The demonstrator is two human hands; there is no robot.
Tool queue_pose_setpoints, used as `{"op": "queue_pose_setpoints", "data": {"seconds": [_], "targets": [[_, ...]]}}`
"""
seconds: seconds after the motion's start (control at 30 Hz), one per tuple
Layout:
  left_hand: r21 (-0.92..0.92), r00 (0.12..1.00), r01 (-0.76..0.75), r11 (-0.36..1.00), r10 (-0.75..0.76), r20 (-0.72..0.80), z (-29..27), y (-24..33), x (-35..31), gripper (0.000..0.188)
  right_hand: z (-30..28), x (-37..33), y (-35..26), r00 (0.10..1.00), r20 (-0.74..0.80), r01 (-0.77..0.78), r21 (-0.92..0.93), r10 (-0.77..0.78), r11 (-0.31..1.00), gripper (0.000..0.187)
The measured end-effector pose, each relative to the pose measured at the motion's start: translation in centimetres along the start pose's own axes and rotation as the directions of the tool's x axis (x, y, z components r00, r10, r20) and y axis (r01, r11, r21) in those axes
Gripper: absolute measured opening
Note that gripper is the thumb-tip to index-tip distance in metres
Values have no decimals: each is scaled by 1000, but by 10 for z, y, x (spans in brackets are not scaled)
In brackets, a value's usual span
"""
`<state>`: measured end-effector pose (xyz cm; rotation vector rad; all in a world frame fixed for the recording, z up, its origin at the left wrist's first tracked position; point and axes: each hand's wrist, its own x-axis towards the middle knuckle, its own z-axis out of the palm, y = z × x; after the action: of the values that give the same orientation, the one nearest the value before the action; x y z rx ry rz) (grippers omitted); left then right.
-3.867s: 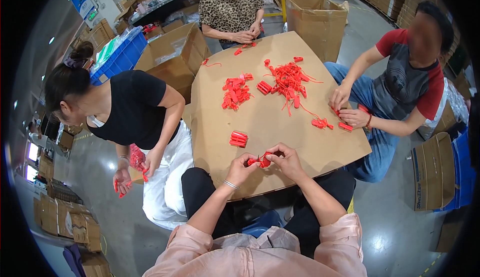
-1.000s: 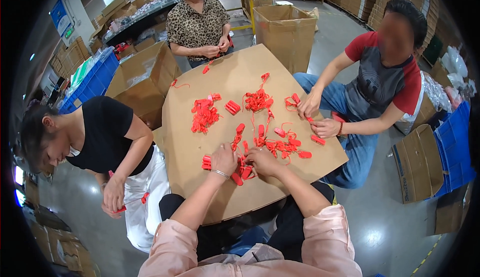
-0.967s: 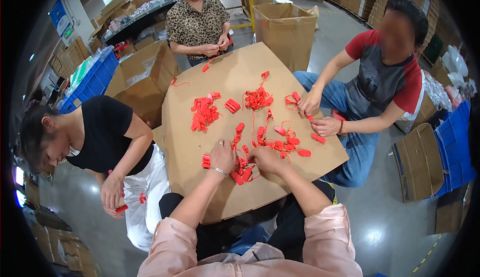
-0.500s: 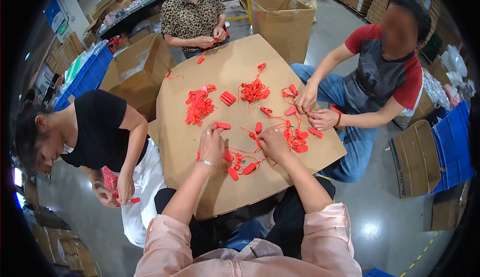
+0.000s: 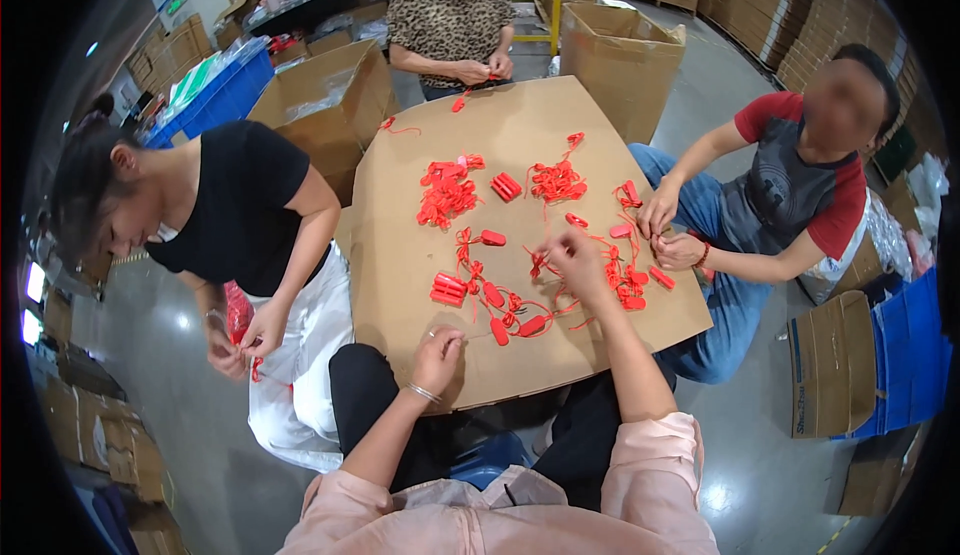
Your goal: Manually connecting small red plastic parts using thin red strings at a workstation.
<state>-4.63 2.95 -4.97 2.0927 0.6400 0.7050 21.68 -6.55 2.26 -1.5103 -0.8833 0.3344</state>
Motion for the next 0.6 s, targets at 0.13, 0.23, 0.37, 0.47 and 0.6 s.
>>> {"op": "queue_pose_setpoints", "data": {"seconds": [0.13,0.23,0.37,0.47,0.6], "targets": [[161,999,34,986,-29,-33,-18,1,25,9,-17,21,-52,999,-49,-3,259,17,966,4],[359,981,-106,927,156,-115,-20,-8,45,15,-24,27,-104,997,-76,46,363,-20,930,11],[446,978,-154,882,200,-60,-15,-11,65,27,-36,34,-142,993,-63,119,429,-101,896,19],[470,989,-69,880,123,-85,-11,-8,68,35,-36,35,-170,985,-65,171,446,-158,879,19],[610,987,-9,792,106,-124,-10,-10,76,34,-22,24,-203,989,32,101,570,-145,815,18]]}}
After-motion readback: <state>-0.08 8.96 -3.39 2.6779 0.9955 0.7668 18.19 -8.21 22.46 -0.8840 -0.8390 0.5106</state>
